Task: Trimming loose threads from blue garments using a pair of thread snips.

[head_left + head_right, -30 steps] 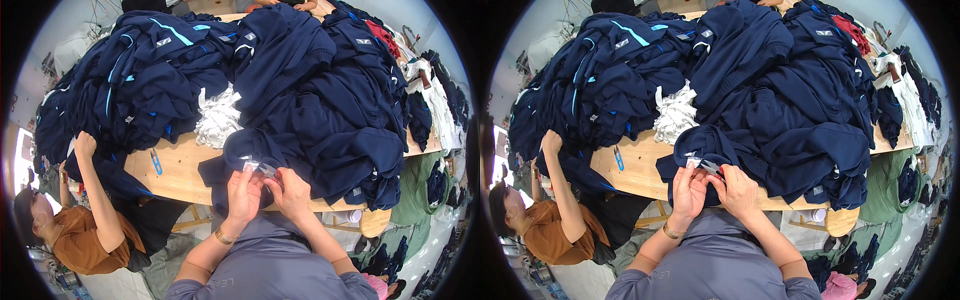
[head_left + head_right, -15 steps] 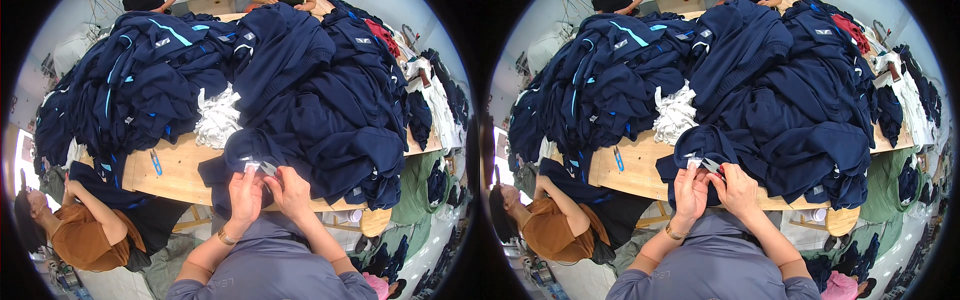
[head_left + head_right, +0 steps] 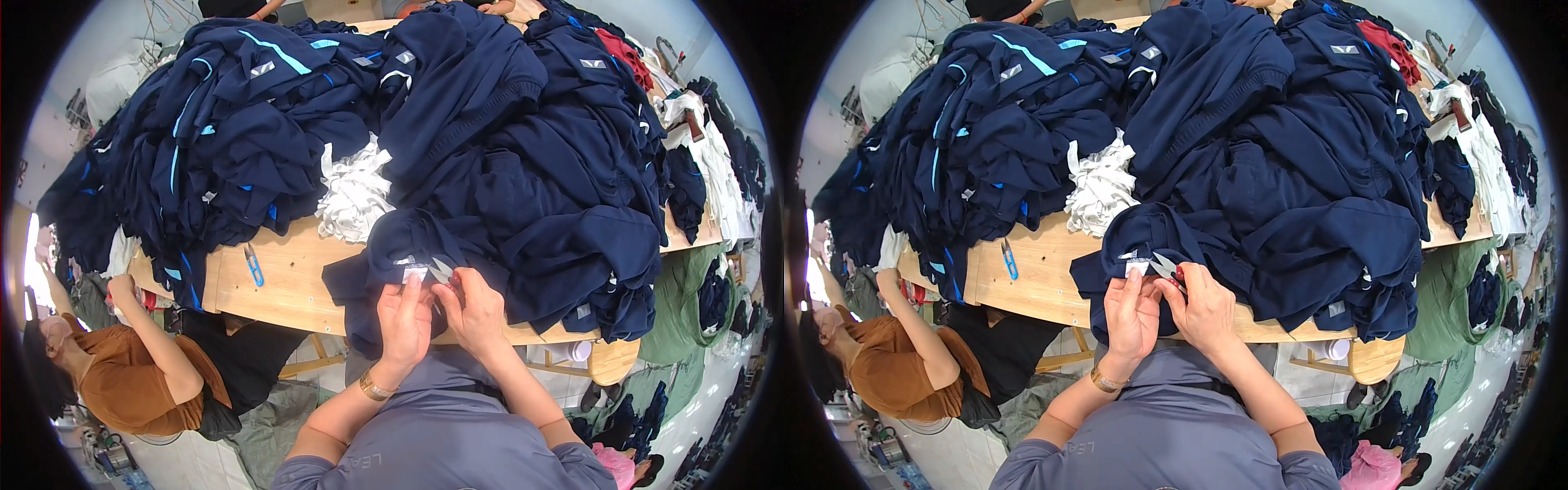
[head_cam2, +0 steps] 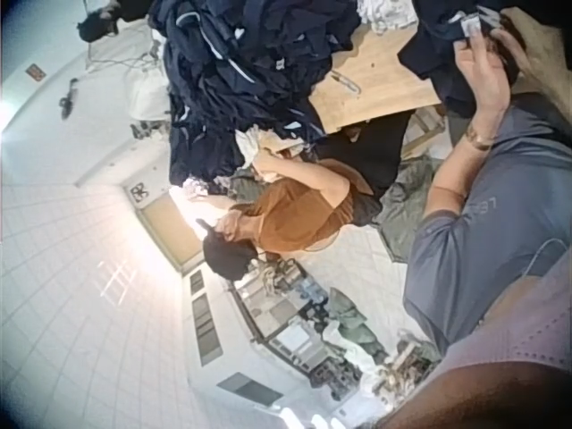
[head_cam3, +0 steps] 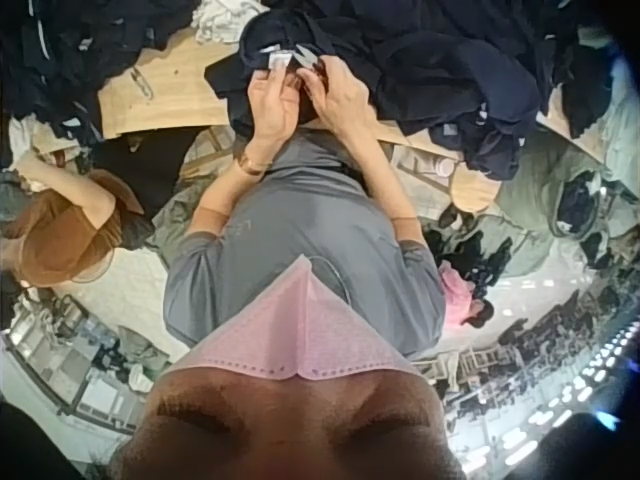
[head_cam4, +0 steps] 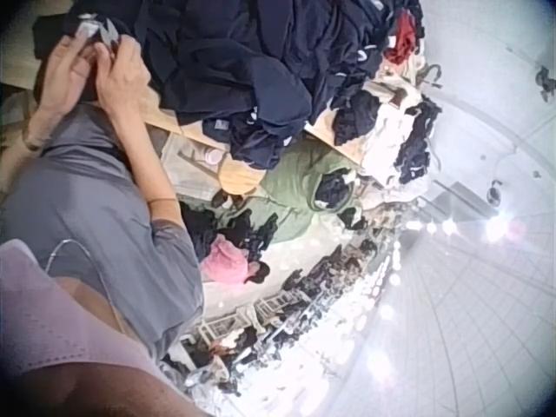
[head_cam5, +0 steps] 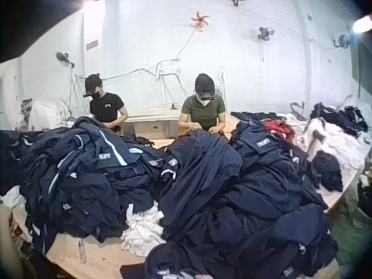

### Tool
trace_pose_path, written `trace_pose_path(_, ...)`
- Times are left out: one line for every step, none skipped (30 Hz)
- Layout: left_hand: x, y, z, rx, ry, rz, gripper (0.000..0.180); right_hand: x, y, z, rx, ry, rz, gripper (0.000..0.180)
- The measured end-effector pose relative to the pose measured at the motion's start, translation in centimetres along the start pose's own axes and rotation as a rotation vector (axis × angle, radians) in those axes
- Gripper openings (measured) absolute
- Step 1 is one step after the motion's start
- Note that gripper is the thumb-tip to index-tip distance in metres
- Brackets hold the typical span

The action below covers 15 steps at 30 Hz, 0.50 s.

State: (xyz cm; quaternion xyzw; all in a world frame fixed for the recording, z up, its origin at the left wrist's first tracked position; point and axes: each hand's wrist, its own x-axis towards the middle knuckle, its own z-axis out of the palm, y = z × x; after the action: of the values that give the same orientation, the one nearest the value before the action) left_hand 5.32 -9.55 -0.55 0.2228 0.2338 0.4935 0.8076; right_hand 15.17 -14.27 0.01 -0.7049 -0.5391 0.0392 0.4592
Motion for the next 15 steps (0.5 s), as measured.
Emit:
trace_pose_path(0.0, 0.0, 0.0, 0.001, 0.001, 0.0, 0.014, 0.0, 0.0, 0.1, 0.007, -0.004, 0.005, 0.029)
trace_pose_path(0.0, 0.0, -0.1, 0.006, -0.001, 0.014, 0.014, 0.0, 0.0, 0.1, 0.014, -0.01, 0.009, 0.029)
trace_pose_path(0.0, 0.0, -0.1, 0.01, -0.004, 0.026, 0.014, 0.1, 0.0, 0.2, 0.015, -0.01, 0.01, 0.029)
trace_pose_path(-0.1, 0.1, -0.1, 0.012, -0.002, 0.026, 0.014, 0.1, 0.1, 0.2, 0.023, -0.01, -0.013, 0.027)
trace_pose_path(-0.2, 0.1, -0.2, 0.007, 0.004, 0.027, 0.014, 0.0, 0.1, 0.3, 0.031, -0.011, -0.036, 0.026)
trace_pose_path(-0.3, 0.1, -0.2, 0.001, 0.009, 0.029, 0.014, 0.1, 0.1, 0.2, 0.032, -0.011, -0.036, 0.026)
trace_pose_path(-0.4, 0.3, -0.1, 0.003, 0.009, 0.029, 0.014, 0.1, 0.1, 0.2, 0.058, 0.014, 0.024, 0.025)
trace_pose_path(-0.5, 0.4, 0.0, -0.004, 0.023, 0.014, 0.014, 0.0, 0.0, 0.2, 0.082, 0.04, 0.085, 0.025)
trace_pose_path(-0.5, 0.4, 0.2, -0.012, 0.028, -0.011, 0.015, 0.1, -0.1, 0.0, 0.074, 0.051, 0.09, 0.025)
trace_pose_path(-0.5, 0.4, 0.1, -0.023, 0.024, -0.031, 0.016, 0.1, -0.4, -0.3, 0.188, 0.02, 0.172, 0.027)
trace_pose_path(-0.6, 0.6, -0.2, -0.034, 0.017, -0.057, 0.018, 0.1, -0.6, -0.4, 0.299, -0.004, 0.255, 0.03)
trace_pose_path(-0.5, 0.5, -0.3, -0.037, -0.019, -0.105, 0.018, -0.1, 0.1, -0.1, 0.317, 0.038, 0.109, 0.04)
trace_pose_path(-0.4, 0.6, -0.7, 0.031, -0.069, -0.108, 0.023, 0.4, 0.1, -0.1, 0.299, 0.09, -0.045, 0.048)
trace_pose_path(-0.2, 0.5, -1.1, 0.093, -0.136, -0.122, 0.03, 0.7, 0.2, -0.2, 0.199, 0.014, -0.066, 0.048)
trace_pose_path(0.1, 0.4, -1.5, 0.089, -0.093, -0.155, 0.031, 1.0, 1.0, 0.1, 0.088, -0.029, -0.134, 0.048)
